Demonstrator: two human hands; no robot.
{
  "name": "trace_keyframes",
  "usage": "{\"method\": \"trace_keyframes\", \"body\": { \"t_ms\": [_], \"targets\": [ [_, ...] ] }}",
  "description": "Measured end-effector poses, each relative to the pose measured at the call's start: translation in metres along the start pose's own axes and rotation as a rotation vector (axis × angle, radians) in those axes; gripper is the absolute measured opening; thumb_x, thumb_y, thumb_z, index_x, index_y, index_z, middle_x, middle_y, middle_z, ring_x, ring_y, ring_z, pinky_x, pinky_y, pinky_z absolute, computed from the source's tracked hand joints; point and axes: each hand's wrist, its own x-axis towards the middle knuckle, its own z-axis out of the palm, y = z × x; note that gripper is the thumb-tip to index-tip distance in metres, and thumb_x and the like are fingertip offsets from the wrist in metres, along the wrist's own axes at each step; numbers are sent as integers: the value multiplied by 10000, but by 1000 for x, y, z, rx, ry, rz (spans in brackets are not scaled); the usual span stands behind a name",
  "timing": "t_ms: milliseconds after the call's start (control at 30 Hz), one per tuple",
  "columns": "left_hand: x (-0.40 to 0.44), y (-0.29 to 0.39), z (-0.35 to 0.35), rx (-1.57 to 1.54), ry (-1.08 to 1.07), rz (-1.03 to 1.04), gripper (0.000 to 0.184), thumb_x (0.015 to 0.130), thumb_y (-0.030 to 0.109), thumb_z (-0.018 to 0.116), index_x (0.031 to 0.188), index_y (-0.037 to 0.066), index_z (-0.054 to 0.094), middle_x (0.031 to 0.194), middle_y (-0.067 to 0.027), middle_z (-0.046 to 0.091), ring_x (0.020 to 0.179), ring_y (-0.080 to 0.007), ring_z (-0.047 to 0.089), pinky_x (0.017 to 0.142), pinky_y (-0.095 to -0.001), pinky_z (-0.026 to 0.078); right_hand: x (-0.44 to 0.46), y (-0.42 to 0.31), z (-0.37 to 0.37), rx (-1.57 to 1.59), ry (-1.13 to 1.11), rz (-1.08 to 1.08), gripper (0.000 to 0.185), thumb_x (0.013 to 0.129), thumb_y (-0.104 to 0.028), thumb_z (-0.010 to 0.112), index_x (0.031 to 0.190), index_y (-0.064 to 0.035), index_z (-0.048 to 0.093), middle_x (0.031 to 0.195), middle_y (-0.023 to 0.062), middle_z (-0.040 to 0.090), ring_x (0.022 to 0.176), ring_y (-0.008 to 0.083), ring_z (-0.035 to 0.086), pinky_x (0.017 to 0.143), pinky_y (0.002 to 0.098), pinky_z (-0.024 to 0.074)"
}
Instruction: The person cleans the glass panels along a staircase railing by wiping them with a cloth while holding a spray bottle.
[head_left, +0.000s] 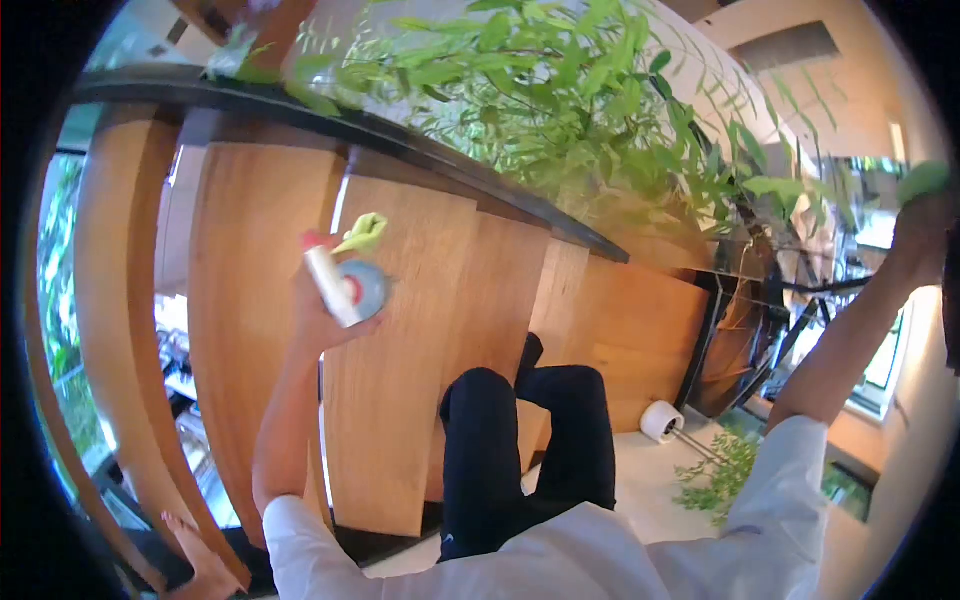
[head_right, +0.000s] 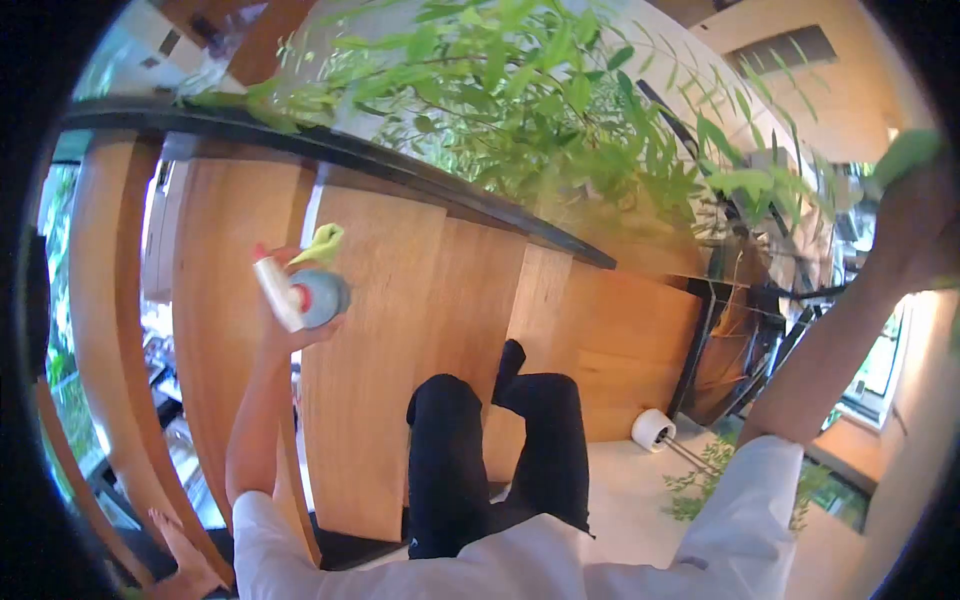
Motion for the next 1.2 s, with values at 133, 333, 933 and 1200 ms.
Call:
{"method": "trace_keyframes", "body": {
  "t_ms": [133, 333, 933, 1200],
  "targets": [
    [-10, -44, 4, 31, 16, 61, 1079, 512, 259, 937, 1418, 53, 389, 1234, -134, 552, 1121, -268, 597, 919, -426, 518, -39, -12, 5, 15, 24, -107, 350, 1003, -307, 576, 1173, -9, 645, 1108, 182, 688, 1039, 333, 629, 920, 462, 495],
    [-11, -52, 6, -34, 16, 240, 925, 563, 521, 905, 1262, 41, 535, 1225, -105, 537, 1071, -241, 600, 895, -407, 523, -228, -92, 68, 132, -292, -159, 343, 982, -296, 588, 1210, -44, 635, 1155, 165, 675, 1109, 320, 613, 969, 443, 495],
    [-31, -32, 14, -281, -42, 93, 1030, 521, 326, 953, 1340, 7, 416, 1210, -118, 528, 1075, -252, 601, 916, -398, 517, -202, -26, 29, -114, -347, 99, 236, 858, -241, 632, 983, -42, 621, 952, 182, 625, 992, 385, 597, 892, 533, 454],
    [-34, -60, 22, -81, -88, -10, 1128, 523, 355, 969, 1411, 11, 364, 1218, -123, 557, 1131, -258, 579, 984, -405, 488, -42, 7, -9, 16, -88, -87, 631, 1018, -408, 573, 1497, -44, 386, 1380, 200, 544, 1268, 338, 540, 1088, 482, 441]
  ]
}}
